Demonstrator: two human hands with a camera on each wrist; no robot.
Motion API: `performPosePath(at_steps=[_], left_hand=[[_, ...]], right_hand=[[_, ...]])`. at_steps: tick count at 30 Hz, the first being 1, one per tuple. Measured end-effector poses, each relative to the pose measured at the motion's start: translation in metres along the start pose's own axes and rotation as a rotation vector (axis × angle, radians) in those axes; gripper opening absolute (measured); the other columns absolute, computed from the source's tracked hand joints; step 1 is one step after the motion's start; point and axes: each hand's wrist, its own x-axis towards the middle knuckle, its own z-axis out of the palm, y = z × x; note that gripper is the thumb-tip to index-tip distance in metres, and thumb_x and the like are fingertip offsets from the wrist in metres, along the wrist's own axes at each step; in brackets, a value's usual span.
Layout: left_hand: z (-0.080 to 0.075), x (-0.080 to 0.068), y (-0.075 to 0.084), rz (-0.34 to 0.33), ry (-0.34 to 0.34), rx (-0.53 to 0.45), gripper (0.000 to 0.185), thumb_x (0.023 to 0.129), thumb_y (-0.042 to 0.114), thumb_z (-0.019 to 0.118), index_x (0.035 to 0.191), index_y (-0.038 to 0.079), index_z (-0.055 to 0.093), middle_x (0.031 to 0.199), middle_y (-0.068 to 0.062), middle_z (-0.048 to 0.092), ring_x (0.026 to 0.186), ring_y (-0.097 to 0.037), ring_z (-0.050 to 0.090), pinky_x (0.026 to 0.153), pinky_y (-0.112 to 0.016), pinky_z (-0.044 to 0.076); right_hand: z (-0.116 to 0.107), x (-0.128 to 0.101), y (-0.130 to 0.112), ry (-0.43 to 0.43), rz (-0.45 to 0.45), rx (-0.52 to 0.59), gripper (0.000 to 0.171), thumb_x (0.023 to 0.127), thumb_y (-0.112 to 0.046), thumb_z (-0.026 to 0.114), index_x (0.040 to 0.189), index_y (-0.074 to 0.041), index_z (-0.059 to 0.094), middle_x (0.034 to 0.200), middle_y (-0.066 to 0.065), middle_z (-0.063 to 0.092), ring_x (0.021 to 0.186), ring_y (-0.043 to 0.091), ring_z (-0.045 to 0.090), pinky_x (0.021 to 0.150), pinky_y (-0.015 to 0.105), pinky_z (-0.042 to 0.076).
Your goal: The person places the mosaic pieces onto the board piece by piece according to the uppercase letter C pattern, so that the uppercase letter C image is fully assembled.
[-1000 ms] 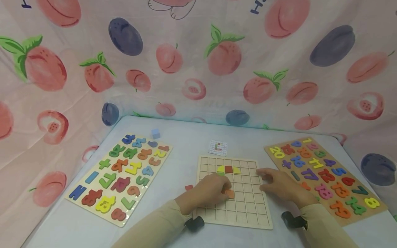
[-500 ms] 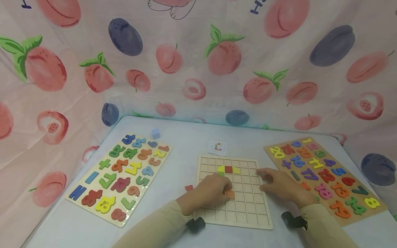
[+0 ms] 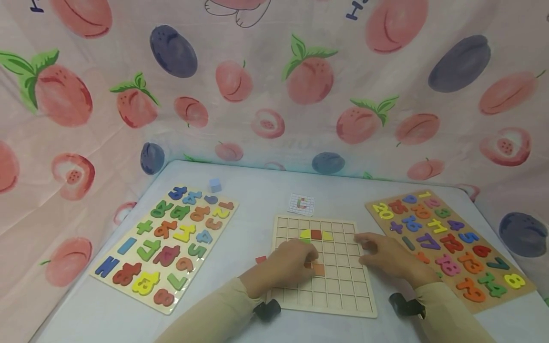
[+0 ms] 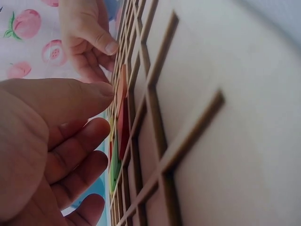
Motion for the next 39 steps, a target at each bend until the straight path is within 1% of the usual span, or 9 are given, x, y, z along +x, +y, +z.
performPosePath(at_steps=[5,9,12,17,22,24,29,32,39], left_hand=[[-0.003,-0.003,-0.005,-0.038,0.002,-0.012,0.028,0.086,0.023,0.078,0.112,0.015,0.073,0.096,0.011,0.065,0.092,-0.007,0.055,0.084,-0.025,0.049],[-0.007,-0.005,-0.01,-0.034,0.0,-0.018,0.027,0.086,0.027,0.08,0.109,0.015,0.073,0.096,0.008,0.066,0.091,-0.01,0.056,0.082,-0.027,0.049],[-0.012,-0.008,-0.015,-0.047,-0.002,-0.031,0.027,0.085,0.023,0.079,0.109,0.014,0.073,0.098,0.006,0.067,0.093,-0.012,0.056,0.083,-0.028,0.049],[-0.021,-0.014,-0.024,-0.111,-0.006,-0.076,0.031,0.085,0.018,0.076,0.115,0.012,0.072,0.108,0.004,0.068,0.105,-0.015,0.058,0.092,-0.031,0.049],[-0.031,-0.02,-0.032,-0.158,-0.008,-0.125,0.029,0.087,0.019,0.076,0.115,0.013,0.071,0.112,0.003,0.066,0.108,-0.016,0.057,0.095,-0.034,0.048],[-0.034,-0.023,-0.034,-0.158,-0.004,-0.129,0.029,0.087,0.018,0.075,0.115,0.011,0.07,0.113,0.001,0.065,0.109,-0.018,0.057,0.096,-0.036,0.048],[-0.04,-0.031,-0.041,-0.14,0.012,-0.102,0.032,0.087,0.016,0.076,0.117,0.008,0.069,0.116,-0.003,0.066,0.112,-0.021,0.058,0.098,-0.038,0.048],[-0.042,-0.036,-0.045,-0.153,0.014,-0.101,0.034,0.087,0.015,0.077,0.118,0.008,0.068,0.118,-0.004,0.066,0.114,-0.023,0.058,0.099,-0.039,0.047],[-0.043,-0.046,-0.058,-0.197,0.02,-0.137,0.038,0.085,0.015,0.076,0.122,0.011,0.067,0.13,-0.006,0.063,0.127,-0.028,0.053,0.105,-0.046,0.042]], right_hand=[[0.0,0.0,0.001,-0.003,0.002,0.005,0.065,0.087,-0.029,0.076,0.144,-0.009,0.053,0.14,0.023,0.054,0.133,0.047,0.042,0.102,0.065,0.036],[0.001,0.002,0.003,-0.005,0.006,0.018,0.064,0.088,-0.028,0.076,0.144,-0.009,0.053,0.142,0.023,0.053,0.134,0.047,0.041,0.104,0.064,0.035],[0.003,0.002,0.004,-0.004,0.009,0.027,0.063,0.087,-0.028,0.076,0.143,-0.01,0.054,0.141,0.022,0.053,0.134,0.046,0.042,0.104,0.064,0.035],[0.004,0.003,0.007,-0.007,0.007,0.027,0.063,0.087,-0.028,0.076,0.143,-0.01,0.054,0.141,0.021,0.054,0.134,0.045,0.043,0.104,0.064,0.035],[0.003,0.003,0.006,-0.002,-0.002,0.012,0.064,0.087,-0.027,0.076,0.144,-0.009,0.053,0.142,0.021,0.053,0.133,0.045,0.043,0.104,0.063,0.036],[0.003,0.002,0.006,-0.001,-0.007,0.009,0.064,0.087,-0.028,0.076,0.143,-0.009,0.053,0.142,0.022,0.053,0.133,0.046,0.043,0.103,0.064,0.036],[0.002,0.002,0.006,0.007,-0.029,0.003,0.064,0.086,-0.03,0.077,0.142,-0.009,0.054,0.14,0.022,0.055,0.132,0.046,0.044,0.103,0.064,0.036],[0.002,0.003,0.007,0.014,-0.032,0.005,0.063,0.086,-0.029,0.077,0.142,-0.01,0.055,0.139,0.021,0.056,0.132,0.045,0.044,0.104,0.064,0.035],[0.003,0.003,0.007,0.019,-0.031,0.006,0.063,0.086,-0.029,0.077,0.142,-0.011,0.055,0.138,0.02,0.057,0.132,0.044,0.045,0.104,0.063,0.035]])
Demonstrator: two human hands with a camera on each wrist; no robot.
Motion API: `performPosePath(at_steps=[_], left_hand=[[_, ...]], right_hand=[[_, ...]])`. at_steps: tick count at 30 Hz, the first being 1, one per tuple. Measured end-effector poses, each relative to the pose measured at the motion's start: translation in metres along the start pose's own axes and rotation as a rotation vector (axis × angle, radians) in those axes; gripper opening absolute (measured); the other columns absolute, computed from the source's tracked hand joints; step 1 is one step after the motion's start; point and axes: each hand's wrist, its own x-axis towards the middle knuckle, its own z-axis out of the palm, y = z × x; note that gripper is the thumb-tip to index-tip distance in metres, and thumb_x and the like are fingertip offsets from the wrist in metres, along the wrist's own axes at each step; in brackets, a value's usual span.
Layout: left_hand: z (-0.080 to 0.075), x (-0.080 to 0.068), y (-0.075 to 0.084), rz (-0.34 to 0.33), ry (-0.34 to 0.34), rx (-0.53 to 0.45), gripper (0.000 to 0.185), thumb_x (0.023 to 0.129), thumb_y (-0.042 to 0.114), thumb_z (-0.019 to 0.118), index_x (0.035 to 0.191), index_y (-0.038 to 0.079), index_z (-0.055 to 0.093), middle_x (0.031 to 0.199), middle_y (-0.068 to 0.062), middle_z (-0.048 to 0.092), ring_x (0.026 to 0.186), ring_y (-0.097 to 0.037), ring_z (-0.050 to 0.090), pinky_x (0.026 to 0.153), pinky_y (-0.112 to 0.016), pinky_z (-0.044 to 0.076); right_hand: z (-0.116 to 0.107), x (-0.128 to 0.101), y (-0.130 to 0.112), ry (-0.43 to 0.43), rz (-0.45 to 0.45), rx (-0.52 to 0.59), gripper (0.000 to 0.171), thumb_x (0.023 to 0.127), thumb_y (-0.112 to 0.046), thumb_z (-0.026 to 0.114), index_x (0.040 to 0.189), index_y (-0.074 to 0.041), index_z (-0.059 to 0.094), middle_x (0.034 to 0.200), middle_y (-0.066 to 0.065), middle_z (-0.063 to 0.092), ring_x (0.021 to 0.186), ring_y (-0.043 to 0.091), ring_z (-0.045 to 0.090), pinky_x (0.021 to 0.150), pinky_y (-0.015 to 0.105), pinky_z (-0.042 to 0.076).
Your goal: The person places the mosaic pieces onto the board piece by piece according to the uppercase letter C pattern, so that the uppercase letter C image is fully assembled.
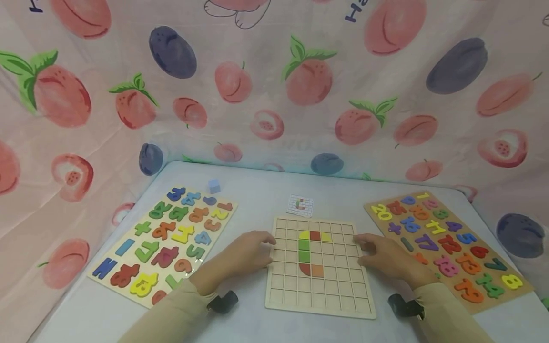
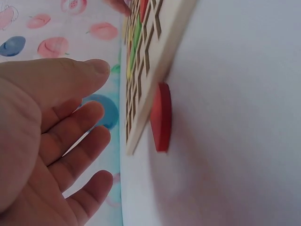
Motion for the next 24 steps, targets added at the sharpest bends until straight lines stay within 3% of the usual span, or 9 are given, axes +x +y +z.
performPosePath(at_steps=[7,12,24], left_hand=[[0.003,-0.003,-0.018,-0.039,-0.002,-0.037,0.04,0.086,0.021,0.078,0.123,0.011,0.066,0.121,-0.003,0.067,0.12,-0.025,0.059,0.099,-0.043,0.047],[0.006,-0.005,-0.028,-0.031,0.002,-0.041,0.04,0.087,0.026,0.079,0.121,0.01,0.066,0.117,-0.003,0.067,0.117,-0.025,0.06,0.098,-0.043,0.048],[0.012,-0.008,-0.03,-0.046,-0.023,-0.071,0.034,0.085,0.011,0.076,0.118,0.011,0.066,0.109,0.001,0.067,0.106,-0.02,0.062,0.093,-0.041,0.051]], right_hand=[[-0.002,-0.001,-0.002,-0.005,-0.005,-0.004,0.063,0.086,-0.029,0.077,0.142,-0.01,0.055,0.137,0.021,0.057,0.131,0.045,0.046,0.103,0.063,0.037],[-0.001,0.0,-0.003,-0.006,0.003,-0.006,0.063,0.086,-0.028,0.077,0.142,-0.009,0.054,0.138,0.022,0.057,0.131,0.045,0.046,0.103,0.063,0.037],[0.002,0.0,-0.003,-0.008,0.032,0.001,0.063,0.087,-0.028,0.076,0.143,-0.01,0.054,0.141,0.021,0.055,0.135,0.046,0.041,0.105,0.064,0.034]])
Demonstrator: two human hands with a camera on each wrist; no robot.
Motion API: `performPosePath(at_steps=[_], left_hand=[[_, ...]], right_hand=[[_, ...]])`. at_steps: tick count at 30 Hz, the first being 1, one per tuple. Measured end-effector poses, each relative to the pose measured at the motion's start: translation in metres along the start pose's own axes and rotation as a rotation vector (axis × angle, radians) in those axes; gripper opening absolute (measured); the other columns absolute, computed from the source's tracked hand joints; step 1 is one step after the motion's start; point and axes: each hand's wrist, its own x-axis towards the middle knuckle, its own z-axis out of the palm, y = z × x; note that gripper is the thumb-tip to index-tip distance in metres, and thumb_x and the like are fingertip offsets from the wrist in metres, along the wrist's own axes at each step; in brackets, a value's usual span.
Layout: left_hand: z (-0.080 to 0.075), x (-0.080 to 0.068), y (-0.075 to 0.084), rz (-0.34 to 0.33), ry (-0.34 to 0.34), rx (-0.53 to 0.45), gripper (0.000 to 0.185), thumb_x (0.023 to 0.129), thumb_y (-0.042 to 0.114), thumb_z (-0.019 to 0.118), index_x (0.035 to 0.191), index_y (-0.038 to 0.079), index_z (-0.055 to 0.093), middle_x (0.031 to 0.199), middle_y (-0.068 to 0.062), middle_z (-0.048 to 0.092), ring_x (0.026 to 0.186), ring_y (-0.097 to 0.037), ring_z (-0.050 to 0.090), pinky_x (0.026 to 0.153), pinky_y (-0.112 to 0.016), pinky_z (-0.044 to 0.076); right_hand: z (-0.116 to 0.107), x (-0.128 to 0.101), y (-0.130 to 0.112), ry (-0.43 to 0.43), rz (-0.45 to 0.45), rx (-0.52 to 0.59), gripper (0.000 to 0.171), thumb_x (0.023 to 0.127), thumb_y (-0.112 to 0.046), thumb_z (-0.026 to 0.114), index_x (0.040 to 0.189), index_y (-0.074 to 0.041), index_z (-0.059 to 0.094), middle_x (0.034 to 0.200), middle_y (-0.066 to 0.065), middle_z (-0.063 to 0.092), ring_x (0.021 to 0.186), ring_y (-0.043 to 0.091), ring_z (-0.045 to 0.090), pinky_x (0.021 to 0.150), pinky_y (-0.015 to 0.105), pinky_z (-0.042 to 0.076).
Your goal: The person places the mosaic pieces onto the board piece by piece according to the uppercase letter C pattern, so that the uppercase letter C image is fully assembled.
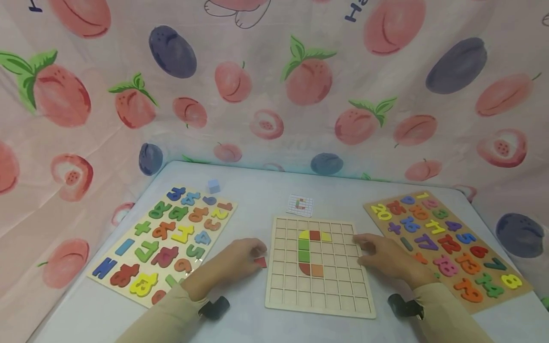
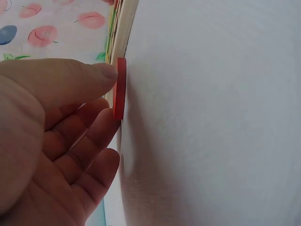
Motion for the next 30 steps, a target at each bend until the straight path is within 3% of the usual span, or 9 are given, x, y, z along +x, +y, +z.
performPosePath(at_steps=[16,30], left_hand=[[-0.0001,-0.0003,0.0024,0.019,-0.022,0.019,0.025,0.088,0.007,0.07,0.111,0.013,0.068,0.097,0.005,0.064,0.091,-0.015,0.058,0.085,-0.039,0.052],[-0.0041,-0.0026,0.0071,-0.017,-0.029,0.051,0.026,0.088,0.01,0.073,0.113,0.013,0.068,0.109,0.001,0.066,0.11,-0.023,0.059,0.097,-0.045,0.048]], right_hand=[[0.0002,0.0007,0.0005,0.008,-0.006,-0.015,0.063,0.087,-0.027,0.076,0.143,-0.009,0.054,0.141,0.021,0.055,0.135,0.046,0.041,0.105,0.064,0.033],[0.0009,-0.0007,-0.0004,-0.002,0.014,0.005,0.063,0.087,-0.027,0.076,0.143,-0.01,0.053,0.144,0.021,0.051,0.136,0.046,0.04,0.105,0.064,0.033]])
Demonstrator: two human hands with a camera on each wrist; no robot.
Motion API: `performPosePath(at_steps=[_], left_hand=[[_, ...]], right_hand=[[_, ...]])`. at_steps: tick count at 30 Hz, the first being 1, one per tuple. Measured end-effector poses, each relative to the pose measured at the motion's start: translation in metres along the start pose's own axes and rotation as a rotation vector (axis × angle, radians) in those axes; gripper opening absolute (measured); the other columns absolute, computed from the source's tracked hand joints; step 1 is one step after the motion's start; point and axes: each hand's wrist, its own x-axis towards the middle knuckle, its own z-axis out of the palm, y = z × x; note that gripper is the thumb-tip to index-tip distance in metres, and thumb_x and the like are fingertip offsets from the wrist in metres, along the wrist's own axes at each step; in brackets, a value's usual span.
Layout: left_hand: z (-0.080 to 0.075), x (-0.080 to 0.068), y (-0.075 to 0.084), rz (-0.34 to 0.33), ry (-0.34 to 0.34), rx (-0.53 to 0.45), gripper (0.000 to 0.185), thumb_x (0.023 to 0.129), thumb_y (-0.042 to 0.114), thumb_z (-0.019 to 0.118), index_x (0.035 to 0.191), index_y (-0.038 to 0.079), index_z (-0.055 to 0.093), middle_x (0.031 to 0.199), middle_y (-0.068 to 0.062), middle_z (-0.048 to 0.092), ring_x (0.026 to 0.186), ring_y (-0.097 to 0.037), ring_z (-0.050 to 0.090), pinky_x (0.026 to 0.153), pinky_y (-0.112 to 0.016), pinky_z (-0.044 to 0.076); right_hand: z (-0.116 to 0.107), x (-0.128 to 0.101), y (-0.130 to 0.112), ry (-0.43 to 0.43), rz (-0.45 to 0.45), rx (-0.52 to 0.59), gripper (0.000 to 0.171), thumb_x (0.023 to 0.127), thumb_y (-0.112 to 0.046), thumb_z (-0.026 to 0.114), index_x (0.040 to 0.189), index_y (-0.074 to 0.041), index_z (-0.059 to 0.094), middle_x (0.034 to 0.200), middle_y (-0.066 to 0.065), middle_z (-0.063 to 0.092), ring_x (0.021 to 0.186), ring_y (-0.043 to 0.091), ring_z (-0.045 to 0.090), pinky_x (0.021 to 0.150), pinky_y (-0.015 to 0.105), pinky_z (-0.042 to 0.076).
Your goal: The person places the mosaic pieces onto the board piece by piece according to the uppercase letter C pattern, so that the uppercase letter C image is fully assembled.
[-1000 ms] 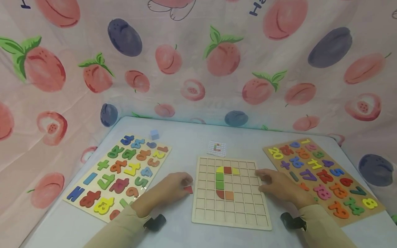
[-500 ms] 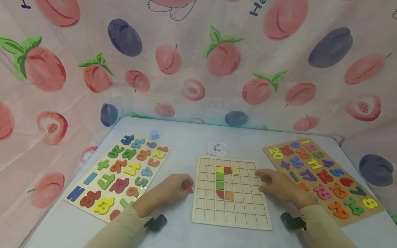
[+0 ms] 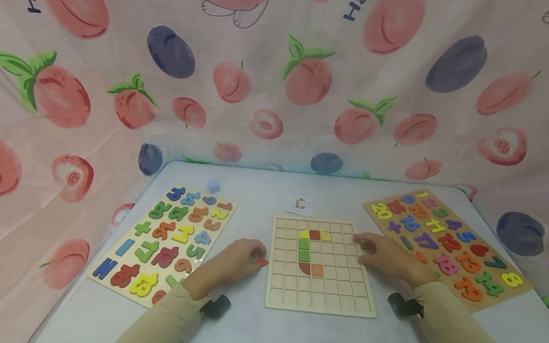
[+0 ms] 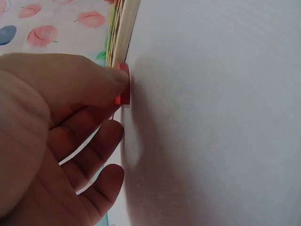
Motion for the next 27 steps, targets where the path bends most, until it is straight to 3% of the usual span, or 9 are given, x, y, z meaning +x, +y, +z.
performPosePath(at_steps=[17,27], left_hand=[[-0.0017,0.0022,-0.0057,0.023,0.03,0.012,0.021,0.088,0.014,0.074,0.108,0.014,0.069,0.106,0.002,0.067,0.108,-0.022,0.059,0.094,-0.043,0.049],[-0.0005,0.0071,0.0023,0.063,0.062,0.05,0.02,0.09,0.023,0.075,0.108,0.014,0.071,0.1,0.005,0.066,0.098,-0.016,0.058,0.09,-0.039,0.051]], right_hand=[[-0.0012,-0.0005,-0.002,-0.001,0.0,-0.002,0.063,0.087,-0.027,0.076,0.144,-0.01,0.053,0.143,0.021,0.052,0.136,0.046,0.04,0.105,0.064,0.034],[-0.0007,0.0006,-0.0014,-0.001,0.0,-0.006,0.063,0.087,-0.026,0.076,0.144,-0.009,0.053,0.145,0.021,0.05,0.136,0.046,0.039,0.105,0.064,0.034]])
